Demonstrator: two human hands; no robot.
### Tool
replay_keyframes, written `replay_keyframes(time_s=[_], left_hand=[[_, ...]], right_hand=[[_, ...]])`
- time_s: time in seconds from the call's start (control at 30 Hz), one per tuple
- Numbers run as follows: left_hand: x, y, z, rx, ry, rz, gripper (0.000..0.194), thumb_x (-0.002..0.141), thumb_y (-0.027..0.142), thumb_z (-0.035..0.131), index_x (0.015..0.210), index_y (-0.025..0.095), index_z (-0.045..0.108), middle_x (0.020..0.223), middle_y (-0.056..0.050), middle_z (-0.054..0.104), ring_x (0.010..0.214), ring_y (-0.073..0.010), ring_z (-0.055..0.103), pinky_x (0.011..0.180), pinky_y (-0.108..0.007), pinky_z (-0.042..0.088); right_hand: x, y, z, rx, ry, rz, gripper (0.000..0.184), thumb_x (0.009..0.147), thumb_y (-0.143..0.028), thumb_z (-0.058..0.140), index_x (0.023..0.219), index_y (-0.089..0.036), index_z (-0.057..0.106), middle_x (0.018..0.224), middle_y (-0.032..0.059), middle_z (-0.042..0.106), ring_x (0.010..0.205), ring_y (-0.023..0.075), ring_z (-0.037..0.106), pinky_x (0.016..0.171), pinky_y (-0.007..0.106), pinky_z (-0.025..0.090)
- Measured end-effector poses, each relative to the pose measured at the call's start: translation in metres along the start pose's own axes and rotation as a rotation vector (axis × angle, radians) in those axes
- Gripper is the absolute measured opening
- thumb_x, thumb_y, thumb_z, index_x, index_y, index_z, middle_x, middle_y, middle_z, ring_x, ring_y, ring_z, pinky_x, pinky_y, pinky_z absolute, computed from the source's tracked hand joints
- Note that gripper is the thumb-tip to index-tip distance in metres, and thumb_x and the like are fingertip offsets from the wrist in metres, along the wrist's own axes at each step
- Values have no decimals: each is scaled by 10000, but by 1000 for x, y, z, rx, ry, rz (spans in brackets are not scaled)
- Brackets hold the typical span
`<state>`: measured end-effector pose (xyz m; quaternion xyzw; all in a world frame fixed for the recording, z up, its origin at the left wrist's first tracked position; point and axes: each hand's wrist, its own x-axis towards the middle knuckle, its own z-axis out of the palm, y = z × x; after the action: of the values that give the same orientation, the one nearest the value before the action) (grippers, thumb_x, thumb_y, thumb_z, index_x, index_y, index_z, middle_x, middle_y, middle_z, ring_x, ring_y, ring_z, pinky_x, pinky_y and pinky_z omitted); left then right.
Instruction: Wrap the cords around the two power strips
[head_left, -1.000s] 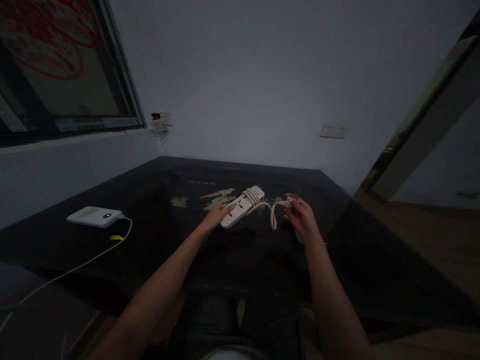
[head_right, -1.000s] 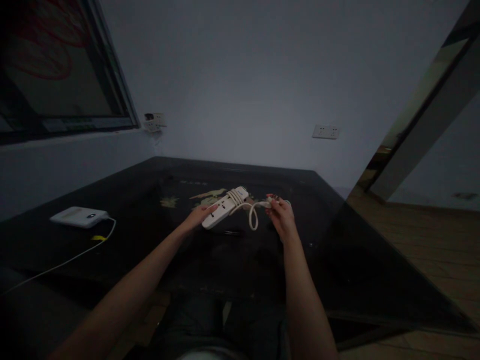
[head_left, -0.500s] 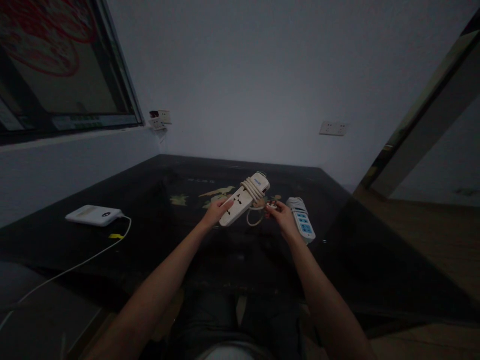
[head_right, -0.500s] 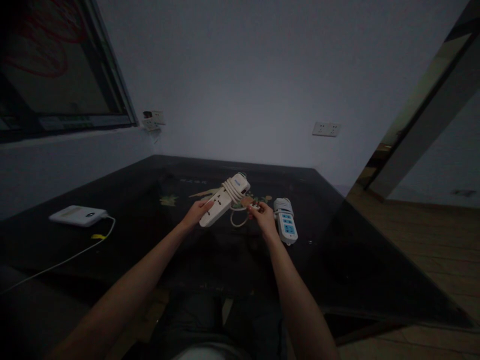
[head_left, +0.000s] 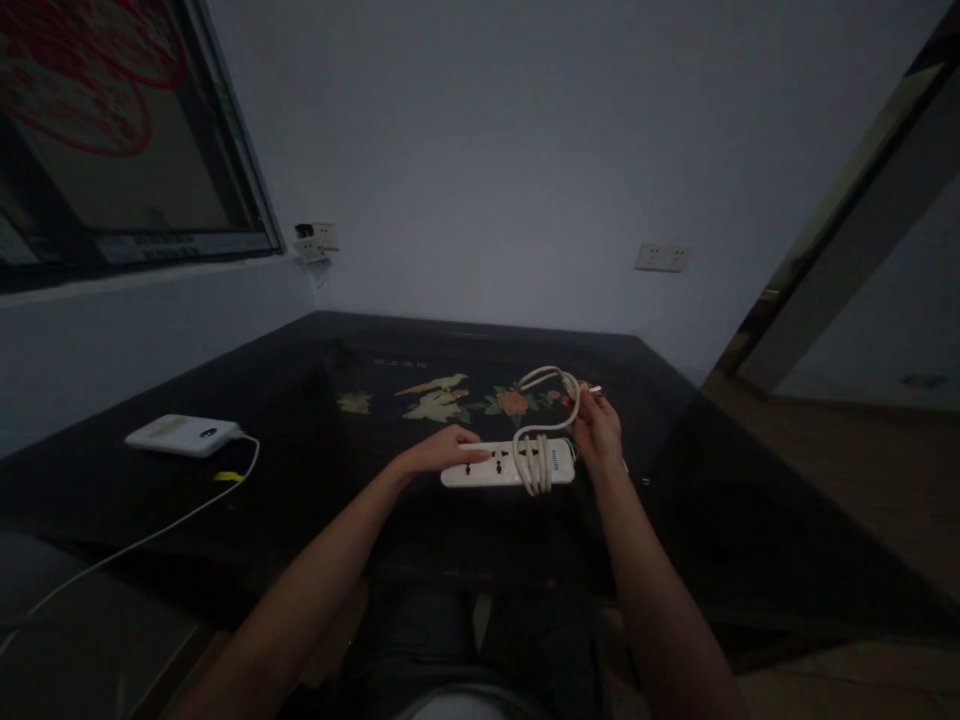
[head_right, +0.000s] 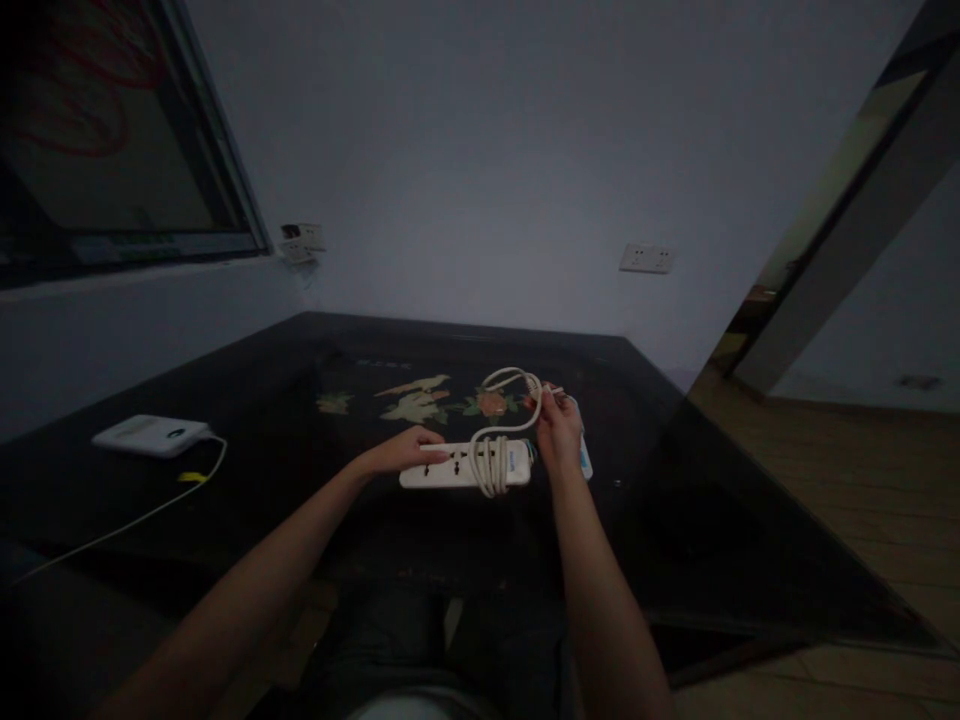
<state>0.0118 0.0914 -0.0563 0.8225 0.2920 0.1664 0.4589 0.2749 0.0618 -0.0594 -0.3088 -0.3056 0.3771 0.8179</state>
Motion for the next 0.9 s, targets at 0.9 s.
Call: replay_keyframes(time_s=[0.9], left_hand=[[15, -31, -25, -357, 784, -153, 560, 693, 603, 600, 904, 94, 699, 756, -81, 687, 604, -146, 562, 491, -220, 350]], right_hand=[[-18, -7, 13, -794, -512, -36, 319, 601, -241, 761, 914, -208, 707, 884, 19, 701, 801, 188, 616, 764, 315, 467]])
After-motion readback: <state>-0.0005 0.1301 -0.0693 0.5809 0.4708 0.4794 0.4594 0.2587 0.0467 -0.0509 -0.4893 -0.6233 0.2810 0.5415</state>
